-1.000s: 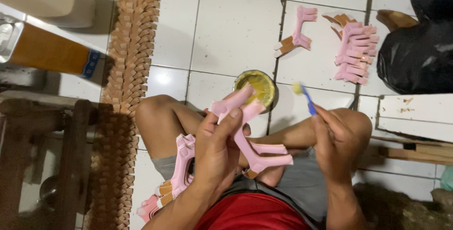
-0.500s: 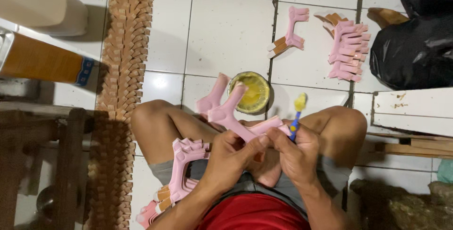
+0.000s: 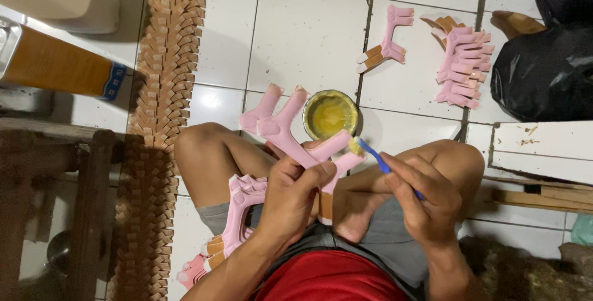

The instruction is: The person sits on the floor and applies a yellow adhesive from a small metal bowl onto pink plastic shoe components using a blue toothbrush. They handle the components one at a time, applying glue to the edges and placing them on the floor to dry.

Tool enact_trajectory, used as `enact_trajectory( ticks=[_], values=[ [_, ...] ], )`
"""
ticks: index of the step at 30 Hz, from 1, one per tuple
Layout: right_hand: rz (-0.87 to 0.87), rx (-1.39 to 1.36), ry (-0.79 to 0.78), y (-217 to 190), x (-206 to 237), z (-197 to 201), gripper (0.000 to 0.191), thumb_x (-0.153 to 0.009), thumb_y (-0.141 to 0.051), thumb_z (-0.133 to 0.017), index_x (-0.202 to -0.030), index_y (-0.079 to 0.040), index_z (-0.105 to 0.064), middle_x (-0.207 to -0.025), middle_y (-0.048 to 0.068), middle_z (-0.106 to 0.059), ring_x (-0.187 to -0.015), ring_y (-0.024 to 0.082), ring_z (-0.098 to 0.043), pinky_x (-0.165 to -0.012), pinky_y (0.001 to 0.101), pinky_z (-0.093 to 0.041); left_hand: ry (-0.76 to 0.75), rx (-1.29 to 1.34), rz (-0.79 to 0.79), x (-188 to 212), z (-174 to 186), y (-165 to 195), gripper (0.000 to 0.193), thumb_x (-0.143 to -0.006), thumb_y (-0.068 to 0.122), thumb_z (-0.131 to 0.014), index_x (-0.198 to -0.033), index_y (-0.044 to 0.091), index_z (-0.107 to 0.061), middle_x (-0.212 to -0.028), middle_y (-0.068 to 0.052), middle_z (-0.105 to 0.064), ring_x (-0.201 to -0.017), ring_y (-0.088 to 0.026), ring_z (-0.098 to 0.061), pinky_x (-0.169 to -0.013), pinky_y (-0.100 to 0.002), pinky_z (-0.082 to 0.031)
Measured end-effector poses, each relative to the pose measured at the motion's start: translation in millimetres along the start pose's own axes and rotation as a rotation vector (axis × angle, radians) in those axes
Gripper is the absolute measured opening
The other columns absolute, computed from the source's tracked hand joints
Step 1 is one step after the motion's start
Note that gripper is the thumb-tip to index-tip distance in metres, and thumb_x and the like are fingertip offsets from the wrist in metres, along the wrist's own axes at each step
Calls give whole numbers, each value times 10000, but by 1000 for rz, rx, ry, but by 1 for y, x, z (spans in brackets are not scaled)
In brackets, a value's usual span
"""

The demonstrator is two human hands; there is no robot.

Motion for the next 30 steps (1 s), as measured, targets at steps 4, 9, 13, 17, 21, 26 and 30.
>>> enact_trajectory(
  ticks=[4, 9, 13, 17, 21, 26, 30],
  values=[
    [-34, 100, -20, -7, -12, 0, 312, -956, 57, -619, -1256, 13, -696, -900, 76, -682, -771, 120, -638, -670, 231, -491, 14, -101, -30, 2, 9, -5, 370, -938, -5, -643, -1300, -81, -649, -1062, -79, -714, -889, -98, -652, -772, -256, -542],
    [4, 120, 64, -17, -14, 9, 255, -933, 10, -675, -1178, -10, -741, -765, 32, -636, -646, 97, -569, -599, 246, -423, 45, -215, 14, 6, 14, -5, 329, -921, 40, -680, -1227, -79, -690, -809, -31, -685, -533, -33, -517, -415, -202, -373],
    [62, 370, -9, -10, -21, 11, 264, -957, 13, -676, -1214, 3, -737, -829, 79, -666, -726, 137, -605, -659, 267, -453, 21, -261, 35, 11, 5, 1, 363, -920, 47, -679, -1266, -59, -700, -718, -19, -650, -420, -30, -442, -359, -211, -313],
    [-74, 173, 117, -2, -19, 25, 244, -974, 17, -672, -1205, -4, -748, -774, 57, -617, -621, 117, -525, -578, 243, -382, 6, -180, 15, 9, 2, 14, 416, -903, 48, -637, -1312, -21, -666, -749, -32, -686, -436, -30, -464, -364, -203, -313],
    [6, 50, 55, -23, -12, 14, 220, -966, -16, -662, -1178, -10, -720, -896, 76, -684, -738, 121, -594, -652, 247, -442, 40, -308, 47, 10, 7, 10, 429, -898, 61, -643, -1322, 4, -678, -706, -21, -664, -421, -33, -466, -359, -199, -318],
    [28, 412, -14, -20, -35, 10, 230, -906, 14, -714, -1130, 4, -767, -751, 97, -665, -635, 150, -578, -602, 293, -421, 20, -312, -24, 10, 8, 8, 384, -943, 46, -666, -1313, -59, -675, -781, -28, -654, -527, -39, -514, -417, -199, -367],
    [49, 257, 79, -16, -25, 21, 223, -993, 17, -681, -1204, -17, -746, -809, 70, -660, -705, 120, -585, -659, 257, -434, -6, -135, -26, 9, 8, 14, 445, -899, 42, -587, -1340, -13, -604, -1099, -44, -779, -661, -53, -617, -446, -209, -447]
  ],
)
Point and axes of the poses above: each hand's wrist, its own x-axis away from the middle knuckle, its own z-axis out of the back of the hand, y = z × x, the point moved 7 cm from there along -x, towards the middle knuckle
